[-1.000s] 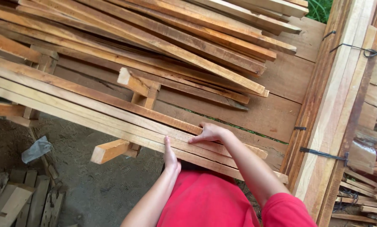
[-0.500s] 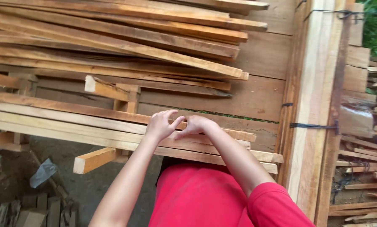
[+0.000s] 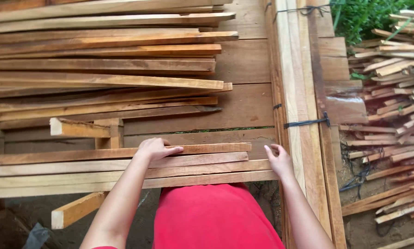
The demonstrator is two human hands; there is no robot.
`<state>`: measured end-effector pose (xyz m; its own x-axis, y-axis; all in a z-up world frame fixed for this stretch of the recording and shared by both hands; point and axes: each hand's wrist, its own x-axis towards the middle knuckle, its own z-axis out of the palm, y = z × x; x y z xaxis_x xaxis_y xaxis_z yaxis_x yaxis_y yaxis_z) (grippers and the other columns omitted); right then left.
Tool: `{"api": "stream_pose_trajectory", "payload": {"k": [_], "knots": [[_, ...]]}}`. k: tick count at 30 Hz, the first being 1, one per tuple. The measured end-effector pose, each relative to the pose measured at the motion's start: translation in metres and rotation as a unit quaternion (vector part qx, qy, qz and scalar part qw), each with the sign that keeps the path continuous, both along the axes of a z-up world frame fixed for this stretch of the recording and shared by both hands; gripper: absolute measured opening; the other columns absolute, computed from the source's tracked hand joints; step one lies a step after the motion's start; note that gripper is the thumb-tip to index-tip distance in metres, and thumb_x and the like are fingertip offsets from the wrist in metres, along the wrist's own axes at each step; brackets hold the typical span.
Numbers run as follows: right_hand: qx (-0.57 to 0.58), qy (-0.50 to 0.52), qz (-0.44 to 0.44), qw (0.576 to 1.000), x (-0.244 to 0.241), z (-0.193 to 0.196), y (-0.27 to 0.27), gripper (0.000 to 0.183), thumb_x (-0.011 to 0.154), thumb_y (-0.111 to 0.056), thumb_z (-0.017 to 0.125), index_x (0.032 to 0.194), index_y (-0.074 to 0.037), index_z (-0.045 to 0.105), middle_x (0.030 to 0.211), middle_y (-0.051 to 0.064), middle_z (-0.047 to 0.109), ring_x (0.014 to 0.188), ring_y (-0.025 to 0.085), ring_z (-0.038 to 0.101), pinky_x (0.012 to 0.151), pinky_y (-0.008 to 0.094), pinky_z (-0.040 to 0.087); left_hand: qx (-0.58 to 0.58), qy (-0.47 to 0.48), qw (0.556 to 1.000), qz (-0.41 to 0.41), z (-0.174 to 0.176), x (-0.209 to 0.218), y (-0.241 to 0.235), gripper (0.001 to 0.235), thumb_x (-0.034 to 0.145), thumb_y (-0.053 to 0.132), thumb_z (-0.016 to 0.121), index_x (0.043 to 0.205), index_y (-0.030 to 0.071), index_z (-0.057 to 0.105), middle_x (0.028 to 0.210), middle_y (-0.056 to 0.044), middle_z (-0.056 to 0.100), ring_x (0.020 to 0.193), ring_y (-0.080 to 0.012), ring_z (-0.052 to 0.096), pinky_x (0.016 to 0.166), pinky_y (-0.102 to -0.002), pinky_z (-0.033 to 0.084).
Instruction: The person aligns several thin wooden planks on a wooden workbench, stacking them into a neat pile. They then use a black plastic zip tie to secure the bundle of planks together, tightening the tie by hand.
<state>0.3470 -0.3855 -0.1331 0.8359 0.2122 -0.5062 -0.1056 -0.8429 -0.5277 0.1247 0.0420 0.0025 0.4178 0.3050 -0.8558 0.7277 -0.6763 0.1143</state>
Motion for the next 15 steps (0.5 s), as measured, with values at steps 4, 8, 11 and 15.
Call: {"api": "stream_pose_trajectory", "payload": {"k": [4,8,11,15], "knots": [[0.028,-0.043,0.039,0.998,-0.01,-0.002,-0.012,0.048,0.092,-0.053,0.073,0.124,-0.017,0.072,0.125,0.01,0.071,0.124,0.03,0.064,0.108,0.043,0.048,-0.023,0.004,1.0,-0.021,-0.019,0.009,0.002,0.083,0.07,0.091,0.047,0.12,0.032,0.077,0.129,-0.008,0.073,0.131,-0.0324,0.061,0.109,-0.044,0.049],[-0.053,-0.005,0.09,0.995,-0.009,0.033,0.007,0.057,0.095,-0.06,0.061,0.115,-0.008,0.076,0.119,0.017,0.074,0.12,0.035,0.067,0.107,0.047,0.048,-0.035,-0.001,0.999,-0.035,-0.035,0.024,-0.019,0.089,0.068,0.093,0.05,0.129,0.032,0.072,0.131,-0.007,0.072,0.132,-0.0306,0.061,0.108,-0.045,0.049],[-0.038,-0.042,0.096,0.994,-0.009,0.022,-0.008,0.051,0.098,-0.052,0.061,0.117,-0.006,0.075,0.119,0.019,0.074,0.12,0.036,0.067,0.106,0.047,0.048,-0.026,-0.004,0.999,-0.041,-0.04,0.024,-0.023,0.09,0.069,0.094,0.049,0.13,0.032,0.07,0.131,-0.007,0.072,0.131,-0.0303,0.061,0.108,-0.044,0.049],[-0.082,-0.041,0.047,0.995,-0.03,-0.005,-0.034,0.073,0.093,-0.06,0.062,0.136,-0.001,0.063,0.147,0.025,0.056,0.14,0.037,0.051,0.119,0.044,0.038,-0.019,-0.008,0.999,-0.033,-0.04,0.022,-0.025,0.093,0.068,0.097,0.048,0.132,0.033,0.069,0.133,-0.007,0.071,0.132,-0.0297,0.06,0.108,-0.044,0.049]]}}
